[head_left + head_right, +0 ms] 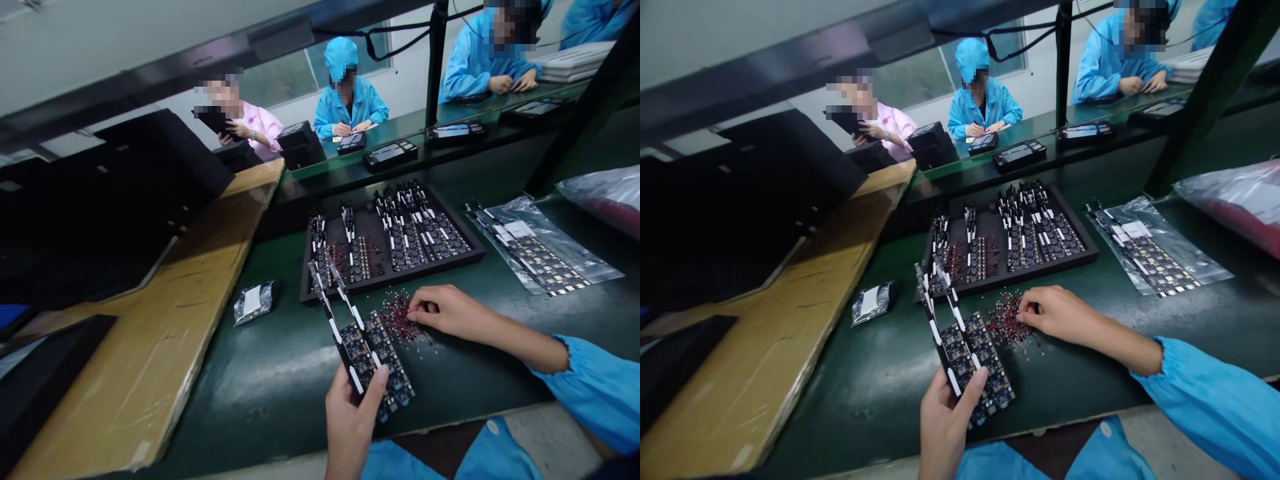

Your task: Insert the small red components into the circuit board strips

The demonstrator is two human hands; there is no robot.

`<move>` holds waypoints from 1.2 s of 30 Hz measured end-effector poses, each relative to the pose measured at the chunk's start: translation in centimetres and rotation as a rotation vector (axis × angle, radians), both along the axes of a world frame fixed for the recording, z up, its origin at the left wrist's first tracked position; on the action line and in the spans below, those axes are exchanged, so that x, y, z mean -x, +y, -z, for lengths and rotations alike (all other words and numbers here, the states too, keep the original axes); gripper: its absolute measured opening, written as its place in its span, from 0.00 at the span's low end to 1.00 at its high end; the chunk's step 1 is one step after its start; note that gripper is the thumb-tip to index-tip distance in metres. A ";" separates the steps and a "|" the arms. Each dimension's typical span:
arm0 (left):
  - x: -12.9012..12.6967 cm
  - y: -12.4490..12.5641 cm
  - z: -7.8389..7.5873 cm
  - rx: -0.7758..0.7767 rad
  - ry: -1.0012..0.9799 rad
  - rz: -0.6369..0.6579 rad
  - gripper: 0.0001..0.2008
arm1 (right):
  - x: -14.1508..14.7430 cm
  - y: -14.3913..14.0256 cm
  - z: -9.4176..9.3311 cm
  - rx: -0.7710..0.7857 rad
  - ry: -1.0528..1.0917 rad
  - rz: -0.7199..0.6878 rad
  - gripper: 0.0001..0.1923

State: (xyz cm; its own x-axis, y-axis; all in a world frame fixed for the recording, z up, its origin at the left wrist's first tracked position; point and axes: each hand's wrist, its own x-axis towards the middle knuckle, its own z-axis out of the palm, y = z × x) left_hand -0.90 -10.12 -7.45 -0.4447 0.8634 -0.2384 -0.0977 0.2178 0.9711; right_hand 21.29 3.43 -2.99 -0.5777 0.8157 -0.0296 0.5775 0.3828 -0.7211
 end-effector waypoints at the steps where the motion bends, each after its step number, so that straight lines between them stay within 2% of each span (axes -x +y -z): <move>1: 0.0 0.0 -0.1 -0.005 0.001 0.006 0.27 | -0.1 0.0 0.0 0.007 0.007 0.001 0.08; 7: 0.0 0.1 -0.7 0.008 -0.013 0.019 0.27 | -0.3 0.1 0.1 0.025 0.034 -0.007 0.07; 12: 0.1 -0.1 -0.4 0.006 -0.034 0.022 0.30 | -0.3 0.0 -0.3 0.048 0.063 -0.003 0.05; 18: 0.4 -0.5 0.1 -0.031 -0.016 0.045 0.21 | -0.3 -0.1 -1.1 0.085 0.123 0.013 0.07; 23: 0.3 -0.3 -0.3 -0.077 -0.026 0.021 0.17 | -0.1 -0.7 -1.9 0.299 0.260 0.038 0.12; 28: 0.1 0.0 -0.9 -0.081 -0.114 0.106 0.20 | 0.4 -1.7 -2.4 0.425 0.347 -0.023 0.12; 33: 0.1 0.1 -1.1 -0.088 -0.182 0.135 0.24 | 0.8 -2.1 -1.8 0.379 0.358 -0.065 0.11; 36: 0.3 0.1 -0.8 -0.093 -0.152 0.104 0.22 | 1.0 -2.2 -1.1 0.329 0.354 -0.082 0.09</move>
